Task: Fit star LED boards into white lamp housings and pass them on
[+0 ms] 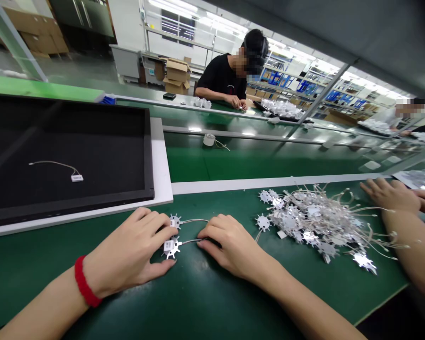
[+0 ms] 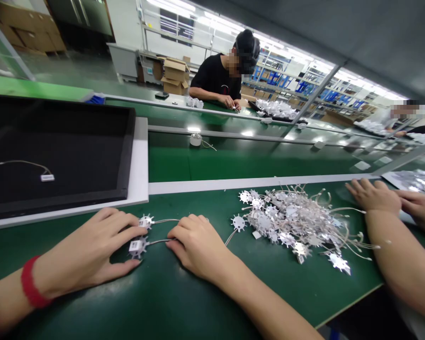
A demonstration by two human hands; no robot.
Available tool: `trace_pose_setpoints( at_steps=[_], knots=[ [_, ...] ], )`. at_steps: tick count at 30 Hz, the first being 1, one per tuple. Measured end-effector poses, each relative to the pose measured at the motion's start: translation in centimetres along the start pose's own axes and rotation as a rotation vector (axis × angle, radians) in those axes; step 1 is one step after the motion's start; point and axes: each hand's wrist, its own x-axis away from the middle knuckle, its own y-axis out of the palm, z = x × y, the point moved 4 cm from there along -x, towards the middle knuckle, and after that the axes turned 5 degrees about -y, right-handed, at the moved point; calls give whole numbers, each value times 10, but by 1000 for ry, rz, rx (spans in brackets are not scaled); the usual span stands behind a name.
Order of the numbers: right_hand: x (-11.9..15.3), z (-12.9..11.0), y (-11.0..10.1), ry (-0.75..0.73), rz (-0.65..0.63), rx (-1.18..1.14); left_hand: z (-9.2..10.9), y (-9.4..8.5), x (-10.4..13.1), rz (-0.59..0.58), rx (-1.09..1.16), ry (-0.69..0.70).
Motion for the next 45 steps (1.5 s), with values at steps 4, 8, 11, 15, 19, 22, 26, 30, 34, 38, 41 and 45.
trace_pose_setpoints(
  at_steps=[4,8,11,15,19,22,26,30,34,38,41,45],
  knots=[
    [1,0,-4,-29,36,-9,-2,-1,0,-27,12,-4],
    [1,2,-8,-29,76,-14,-3,-2,-1,-41,28,-10],
    [2,2,-10,-35,97,-21,-5,-3,-2,-41,28,-14],
    [2,-1,-8,-64,87,-28,-6,-3,-2,-39,31,-15],
    [1,-4,-3,-85,66,-36,-8,-6,-1,27,27,-2],
    [0,-4,-1,-98,82,-33,-8,-2,1,44,-5,28],
    [1,-4,-1,-110,95,-20,-9,9,5,-26,-4,28],
    [1,-3,-1,-110,94,-9,-9,9,5,-10,10,17],
    [1,-5,2,-119,96,10,-9,2,4,15,70,31],
    [0,-7,7,-127,120,72,-11,1,4,6,84,29],
    [-1,-7,11,-118,146,119,-11,3,4,-6,80,41],
    [-3,-7,14,-127,174,164,-12,3,4,-10,92,34]
  ],
)
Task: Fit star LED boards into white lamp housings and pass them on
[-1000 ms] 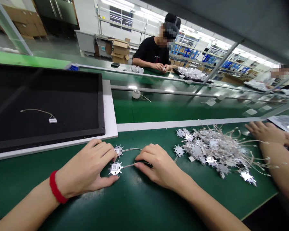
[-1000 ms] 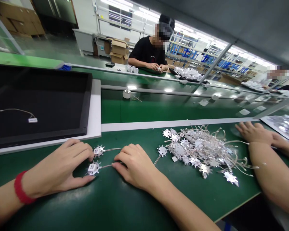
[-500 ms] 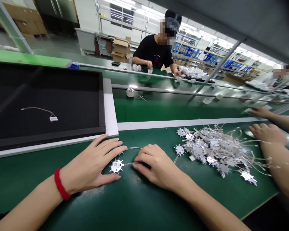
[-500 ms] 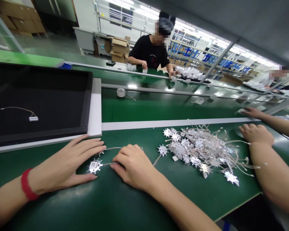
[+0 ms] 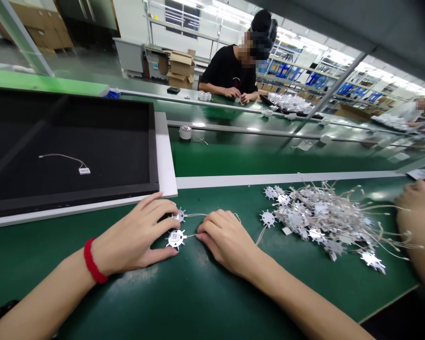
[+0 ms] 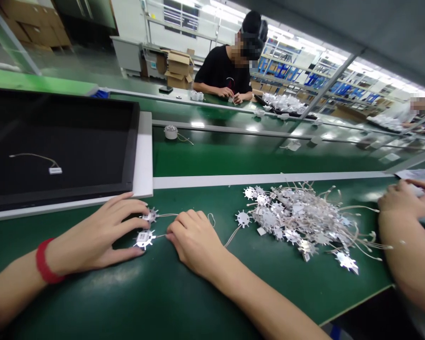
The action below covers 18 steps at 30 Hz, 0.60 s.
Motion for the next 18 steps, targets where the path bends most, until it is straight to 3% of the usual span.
trace_pose_setpoints(
  at_steps=[18],
  knots=[
    [-2,4,-3,53,82,-59,-2,1,-3,15,7,-65]
  ],
)
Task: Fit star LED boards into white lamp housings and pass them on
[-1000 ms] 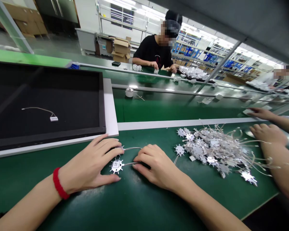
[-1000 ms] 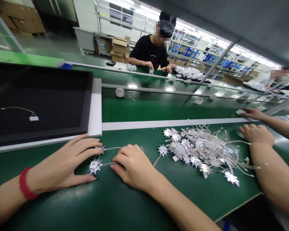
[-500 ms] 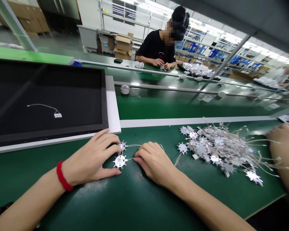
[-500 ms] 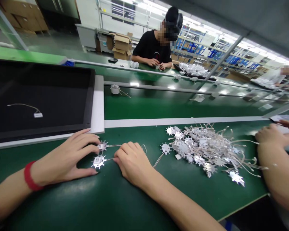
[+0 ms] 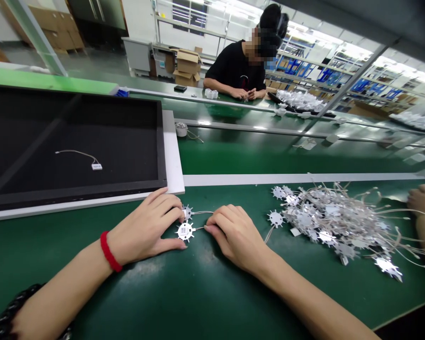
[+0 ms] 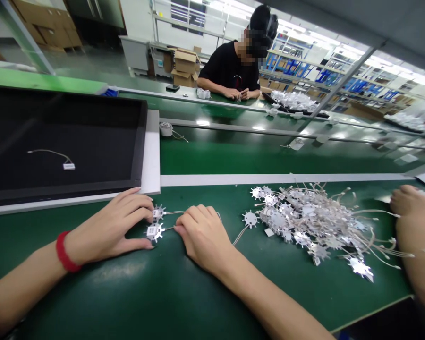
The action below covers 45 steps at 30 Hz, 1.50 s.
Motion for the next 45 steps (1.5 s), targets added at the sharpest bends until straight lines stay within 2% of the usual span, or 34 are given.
trace_pose_setpoints(
  at_steps=[12,18,25,28,30,35,37,39,42,45],
  knots=[
    [1,1,0,40,-80,-23,-2,0,0,19,35,-15],
    [0,1,-5,46,-70,-63,-1,0,0,1,22,-10],
    [-2,3,-12,20,-28,-44,0,-3,0,42,22,6],
    [-2,15,-24,30,-15,59,0,-5,0,71,27,17],
    [1,32,-40,85,-4,160,0,-5,0,83,27,20],
    [24,86,-93,398,26,291,1,-5,1,136,3,19],
    [36,99,-106,506,-34,301,2,-6,1,162,-8,14],
    [46,103,-110,551,-143,283,3,-6,1,175,-18,19],
    [57,94,-104,475,-309,219,4,-7,0,181,-27,26],
    [64,79,-94,344,-373,219,5,-8,-1,193,-25,23]
  ],
)
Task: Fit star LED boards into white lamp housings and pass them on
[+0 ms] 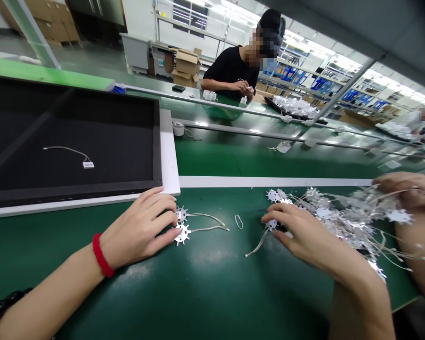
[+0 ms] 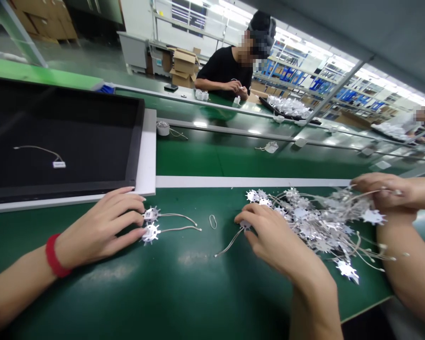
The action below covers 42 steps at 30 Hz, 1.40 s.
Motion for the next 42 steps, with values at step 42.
trace_pose_setpoints(
  at_steps=[42],
  knots=[
    [-46,-120,47,247,9,-1950,40,11,-3,96,54,-65]
  ],
)
